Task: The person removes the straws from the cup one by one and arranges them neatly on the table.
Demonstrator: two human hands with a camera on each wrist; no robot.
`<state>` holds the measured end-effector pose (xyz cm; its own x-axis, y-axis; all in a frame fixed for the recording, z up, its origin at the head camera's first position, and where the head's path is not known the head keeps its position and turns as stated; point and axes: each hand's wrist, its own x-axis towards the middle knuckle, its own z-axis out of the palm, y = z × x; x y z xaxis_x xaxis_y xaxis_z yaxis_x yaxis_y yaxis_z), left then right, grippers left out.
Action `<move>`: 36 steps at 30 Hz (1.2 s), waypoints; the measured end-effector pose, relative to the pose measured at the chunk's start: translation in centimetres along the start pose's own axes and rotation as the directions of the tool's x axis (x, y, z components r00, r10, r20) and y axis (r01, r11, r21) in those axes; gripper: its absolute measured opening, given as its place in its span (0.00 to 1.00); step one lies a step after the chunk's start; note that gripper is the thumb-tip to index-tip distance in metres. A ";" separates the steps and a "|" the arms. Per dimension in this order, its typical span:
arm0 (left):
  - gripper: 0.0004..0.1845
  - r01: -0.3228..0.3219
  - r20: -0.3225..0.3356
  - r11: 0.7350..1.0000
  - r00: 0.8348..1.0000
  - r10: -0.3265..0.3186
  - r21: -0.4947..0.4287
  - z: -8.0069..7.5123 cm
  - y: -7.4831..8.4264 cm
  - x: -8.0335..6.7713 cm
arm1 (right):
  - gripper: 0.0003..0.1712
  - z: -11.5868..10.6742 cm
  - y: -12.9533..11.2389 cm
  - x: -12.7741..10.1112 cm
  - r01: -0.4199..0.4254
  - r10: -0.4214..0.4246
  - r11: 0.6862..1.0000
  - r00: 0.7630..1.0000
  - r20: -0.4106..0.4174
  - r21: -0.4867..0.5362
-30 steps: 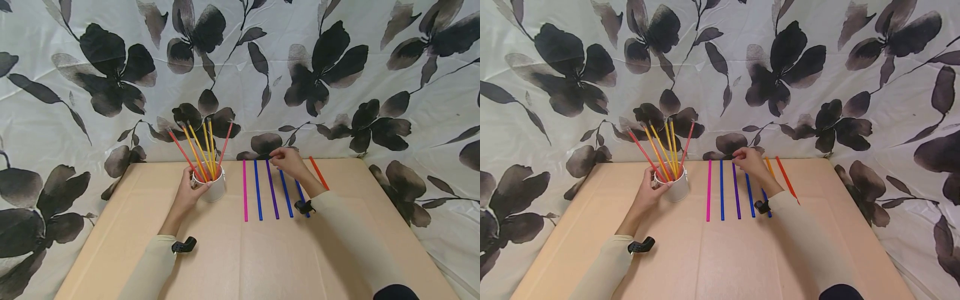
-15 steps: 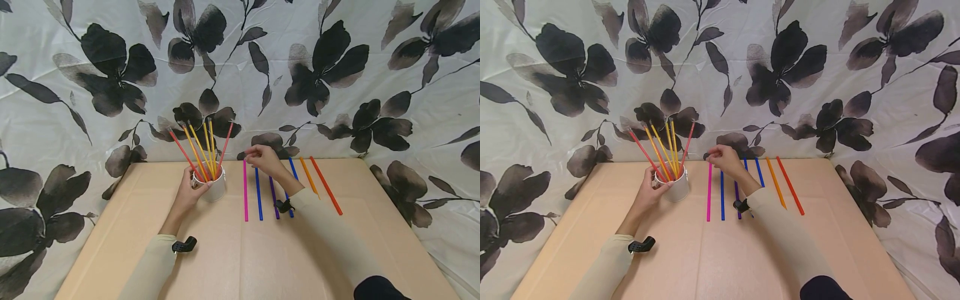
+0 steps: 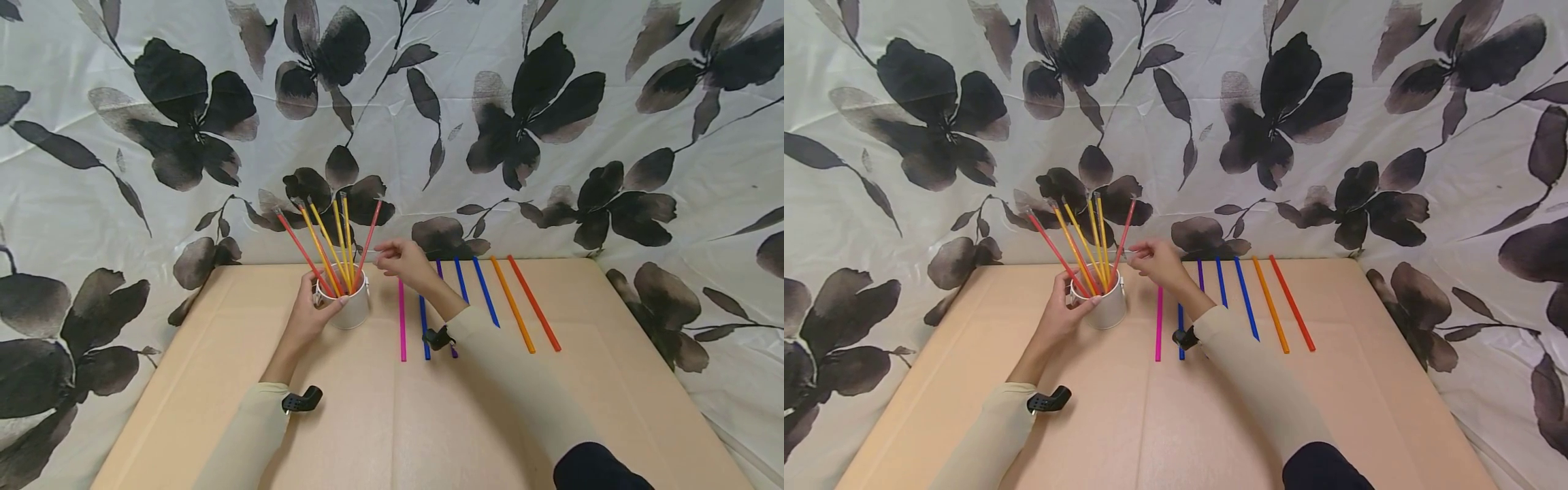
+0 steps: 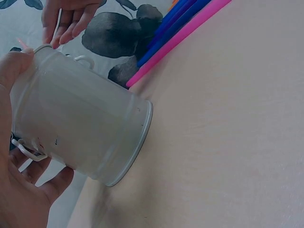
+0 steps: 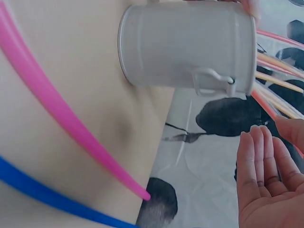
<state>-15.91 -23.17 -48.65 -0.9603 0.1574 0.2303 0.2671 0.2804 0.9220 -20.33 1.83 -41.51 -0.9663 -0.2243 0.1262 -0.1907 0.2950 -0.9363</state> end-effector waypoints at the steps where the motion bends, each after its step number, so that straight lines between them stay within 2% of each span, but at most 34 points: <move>1: 0.44 0.000 0.000 1.000 1.000 0.000 -0.001 0.0 0.0 0.0 | 0.17 0.3 0.0 0.1 -0.004 0.004 1.000 1.000 0.003 0.008; 6: 0.44 0.000 0.001 1.000 1.000 0.000 -0.017 -0.1 0.0 0.0 | 0.17 1.5 0.2 0.6 -0.022 0.022 0.998 1.000 0.006 0.058; 15: 0.44 -0.008 0.000 1.000 1.000 0.008 -0.021 -0.1 -0.1 0.0 | 0.15 2.8 -0.3 1.1 -0.006 0.006 0.997 1.000 0.001 0.080; 29: 0.44 -0.025 -0.005 0.999 1.000 0.024 -0.034 0.0 -0.1 -0.1 | 0.13 3.7 -0.4 1.4 -0.026 0.029 0.997 0.999 -0.038 0.075; 36: 0.44 -0.036 -0.002 0.998 0.999 0.036 -0.049 0.0 0.1 0.0 | 0.10 3.5 -0.3 1.7 -0.004 0.008 0.998 0.998 -0.058 0.067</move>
<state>-15.89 -23.13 -48.61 -0.9502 0.1657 0.2638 0.2972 0.2277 0.9273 -21.29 -1.93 -42.15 -0.9762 -0.1676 0.1374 -0.1746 0.2327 -0.9567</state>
